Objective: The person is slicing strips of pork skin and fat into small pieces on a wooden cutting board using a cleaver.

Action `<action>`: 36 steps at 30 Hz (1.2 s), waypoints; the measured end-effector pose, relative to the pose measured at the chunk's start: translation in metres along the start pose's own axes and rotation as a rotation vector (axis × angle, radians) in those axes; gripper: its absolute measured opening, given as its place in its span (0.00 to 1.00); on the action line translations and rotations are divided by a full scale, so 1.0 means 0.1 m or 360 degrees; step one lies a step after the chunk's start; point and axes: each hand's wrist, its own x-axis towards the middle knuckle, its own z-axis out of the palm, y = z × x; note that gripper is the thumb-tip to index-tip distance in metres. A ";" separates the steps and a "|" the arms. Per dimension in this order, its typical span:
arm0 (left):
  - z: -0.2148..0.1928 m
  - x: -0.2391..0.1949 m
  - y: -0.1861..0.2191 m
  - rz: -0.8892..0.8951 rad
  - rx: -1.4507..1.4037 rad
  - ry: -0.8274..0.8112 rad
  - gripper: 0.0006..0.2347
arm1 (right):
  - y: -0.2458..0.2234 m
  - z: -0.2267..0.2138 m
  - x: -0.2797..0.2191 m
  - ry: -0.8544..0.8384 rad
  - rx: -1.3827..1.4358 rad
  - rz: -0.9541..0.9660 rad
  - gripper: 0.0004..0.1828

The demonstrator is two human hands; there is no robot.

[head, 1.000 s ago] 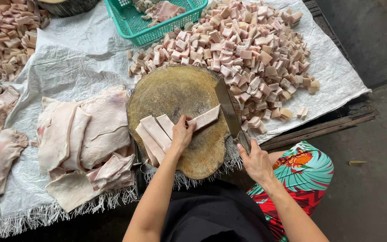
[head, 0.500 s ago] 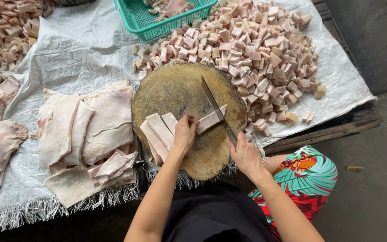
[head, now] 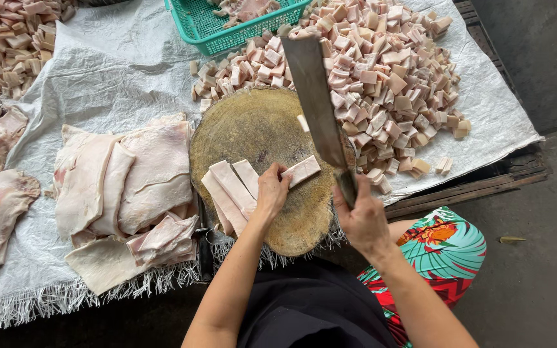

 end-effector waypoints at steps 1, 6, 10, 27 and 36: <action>0.00 0.01 -0.02 0.0003 -0.0002 0.0004 0.08 | 0.11 0.13 -0.04 -0.0006 -0.0014 0.0025 0.21; -0.01 0.03 -0.10 0.0118 0.0035 0.0021 0.08 | 0.66 0.48 -0.05 -0.0426 -0.0422 0.0255 0.22; 0.02 0.03 -0.17 0.0120 0.0038 0.0033 0.08 | 0.47 0.17 0.02 -0.0520 -0.0261 0.0576 0.21; 0.14 0.06 -0.38 0.0115 -0.0039 0.0093 0.06 | 0.57 0.63 -0.17 -0.0448 -0.0460 0.0138 0.20; -0.22 0.21 -0.31 -0.0124 -0.0494 -0.0088 0.18 | 0.03 -0.03 -0.04 -0.0425 0.0327 0.0712 0.19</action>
